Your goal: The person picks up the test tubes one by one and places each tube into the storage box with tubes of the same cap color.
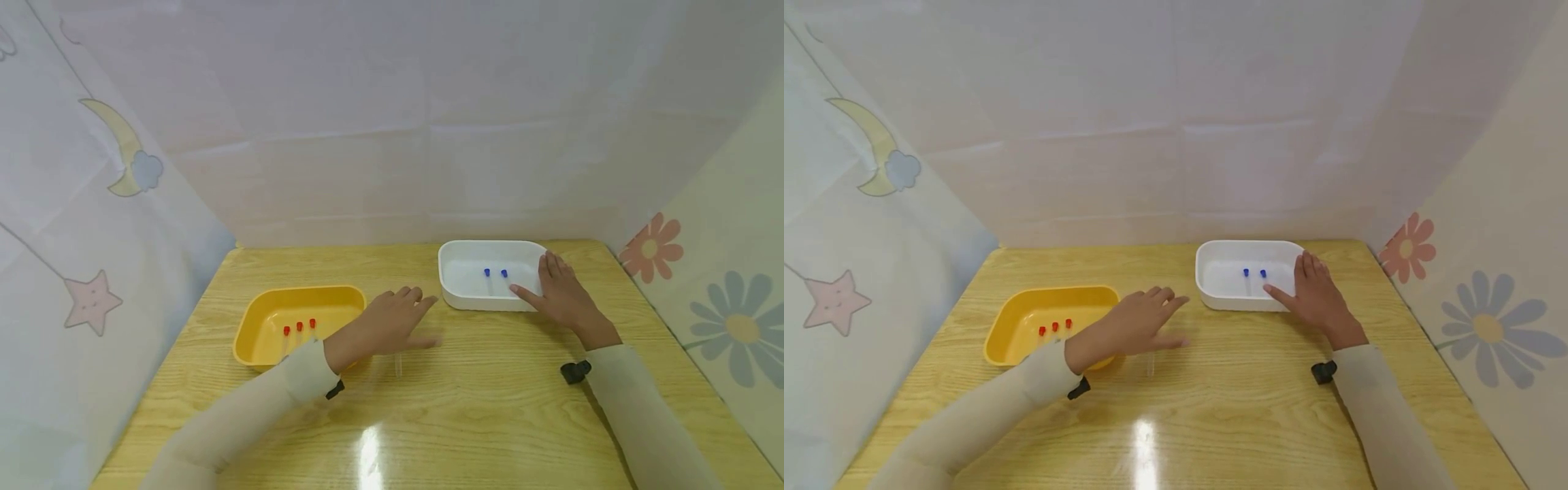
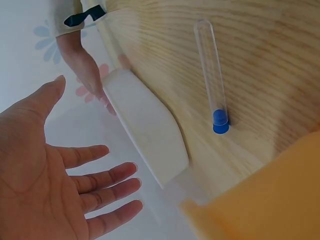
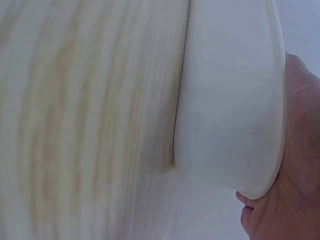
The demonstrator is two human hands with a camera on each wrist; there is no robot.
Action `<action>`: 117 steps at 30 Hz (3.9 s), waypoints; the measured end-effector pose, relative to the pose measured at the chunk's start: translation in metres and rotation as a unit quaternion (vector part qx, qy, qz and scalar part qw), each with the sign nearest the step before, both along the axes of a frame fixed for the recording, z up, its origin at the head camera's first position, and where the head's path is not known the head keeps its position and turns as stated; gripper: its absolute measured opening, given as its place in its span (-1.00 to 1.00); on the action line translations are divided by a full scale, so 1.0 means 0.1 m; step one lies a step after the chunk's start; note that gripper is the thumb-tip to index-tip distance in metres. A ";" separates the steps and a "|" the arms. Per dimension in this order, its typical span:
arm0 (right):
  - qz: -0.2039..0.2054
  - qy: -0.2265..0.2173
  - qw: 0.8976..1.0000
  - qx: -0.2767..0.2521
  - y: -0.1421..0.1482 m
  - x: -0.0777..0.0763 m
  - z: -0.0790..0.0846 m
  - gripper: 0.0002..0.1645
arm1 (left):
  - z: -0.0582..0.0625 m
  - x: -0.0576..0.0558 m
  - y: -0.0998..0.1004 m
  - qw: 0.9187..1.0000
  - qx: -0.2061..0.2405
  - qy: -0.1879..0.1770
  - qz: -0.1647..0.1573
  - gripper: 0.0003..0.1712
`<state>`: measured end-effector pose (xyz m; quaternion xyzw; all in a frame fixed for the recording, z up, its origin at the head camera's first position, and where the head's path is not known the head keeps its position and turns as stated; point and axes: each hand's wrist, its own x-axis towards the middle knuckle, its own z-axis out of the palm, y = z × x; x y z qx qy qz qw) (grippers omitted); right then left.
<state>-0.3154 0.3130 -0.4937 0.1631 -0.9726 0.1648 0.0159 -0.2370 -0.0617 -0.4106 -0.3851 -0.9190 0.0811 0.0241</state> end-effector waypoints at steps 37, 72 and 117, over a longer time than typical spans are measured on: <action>-0.001 0.003 1.000 -0.003 -0.03 0.02 0.03 0.29 | -0.16 0.24 -0.23 0.994 -0.093 0.046 0.036 0.19; -0.002 -0.001 1.000 0.006 -0.02 -0.01 0.02 0.31 | -0.32 0.24 -0.19 0.980 -0.189 0.024 0.056 0.19; -0.010 -0.005 1.000 0.002 -0.03 0.00 0.02 0.30 | -0.34 0.20 -0.24 0.975 -0.213 0.023 0.059 0.08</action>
